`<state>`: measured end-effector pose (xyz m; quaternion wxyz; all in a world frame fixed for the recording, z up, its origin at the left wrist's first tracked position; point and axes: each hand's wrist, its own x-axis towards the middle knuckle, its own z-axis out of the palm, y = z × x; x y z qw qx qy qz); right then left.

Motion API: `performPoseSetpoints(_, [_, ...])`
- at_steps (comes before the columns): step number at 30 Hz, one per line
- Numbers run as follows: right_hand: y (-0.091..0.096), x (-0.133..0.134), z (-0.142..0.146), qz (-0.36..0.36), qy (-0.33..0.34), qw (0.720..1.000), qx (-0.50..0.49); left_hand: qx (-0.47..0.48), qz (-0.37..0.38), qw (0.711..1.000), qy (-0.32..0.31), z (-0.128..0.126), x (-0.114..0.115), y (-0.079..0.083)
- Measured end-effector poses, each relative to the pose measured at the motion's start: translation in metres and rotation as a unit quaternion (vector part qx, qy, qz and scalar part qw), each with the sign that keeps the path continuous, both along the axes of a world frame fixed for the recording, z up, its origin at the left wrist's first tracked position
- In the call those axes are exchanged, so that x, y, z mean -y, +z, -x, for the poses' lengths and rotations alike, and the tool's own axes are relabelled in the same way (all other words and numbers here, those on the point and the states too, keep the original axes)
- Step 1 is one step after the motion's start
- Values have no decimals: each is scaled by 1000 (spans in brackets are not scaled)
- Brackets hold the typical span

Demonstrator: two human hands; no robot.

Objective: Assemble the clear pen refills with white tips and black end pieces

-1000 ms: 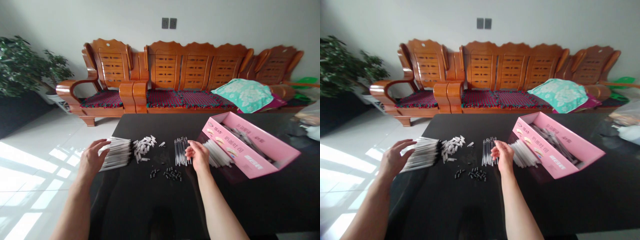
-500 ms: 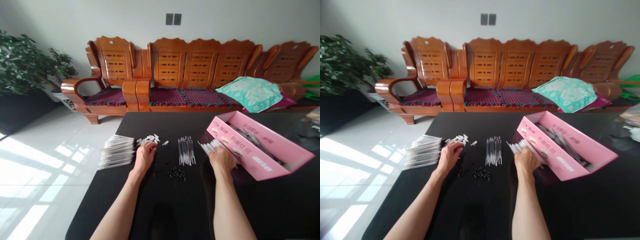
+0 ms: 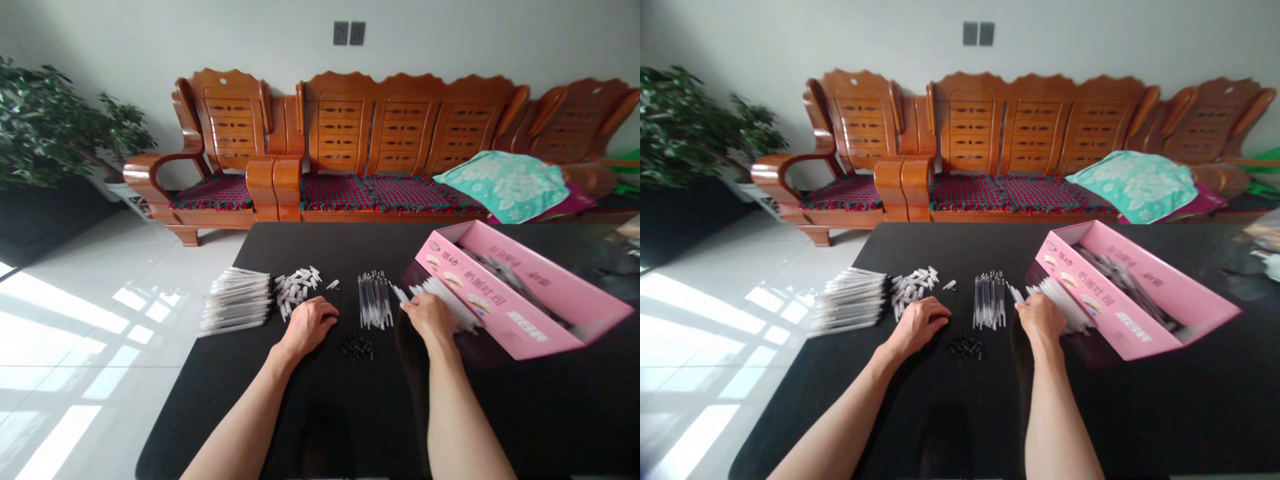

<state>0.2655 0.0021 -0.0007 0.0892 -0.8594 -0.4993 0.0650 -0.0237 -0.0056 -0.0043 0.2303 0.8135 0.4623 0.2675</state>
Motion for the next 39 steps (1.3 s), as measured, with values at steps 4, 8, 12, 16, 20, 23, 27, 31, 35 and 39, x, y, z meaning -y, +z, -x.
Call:
performPoseSetpoints(4, [2,-2,2,14,-10,999,-35,-18,1,1000,-6,0,-1,-4])
performPoseSetpoints(8, [5,-1,6,18,-17,999,-35,-30,0,1000,-5,1,-2,-7])
performPoseSetpoints(12, [8,1,10,11,-12,1000,-16,-29,-1,1000,-1,1,-2,-8])
performPoseSetpoints(16, [10,2,12,-4,-1,1000,1,-27,-1,1000,1,2,-2,-7])
performPoseSetpoints(20, [9,3,11,-24,18,999,15,-25,-1,1000,11,1,-3,-4])
performPoseSetpoints(23, [6,3,10,-34,29,999,32,-25,-1,1000,17,1,-3,-4])
performPoseSetpoints(27, [4,2,10,-17,31,999,35,-22,-4,1000,18,2,-4,-5])
performPoseSetpoints(31, [9,3,13,-9,26,999,39,-23,-2,1000,18,1,-3,-5])
performPoseSetpoints(35, [13,4,15,-40,12,999,19,-23,-1,1000,20,1,-3,-4])
performPoseSetpoints(39, [10,2,14,-137,20,987,-79,-11,0,1000,26,1,-3,-4])
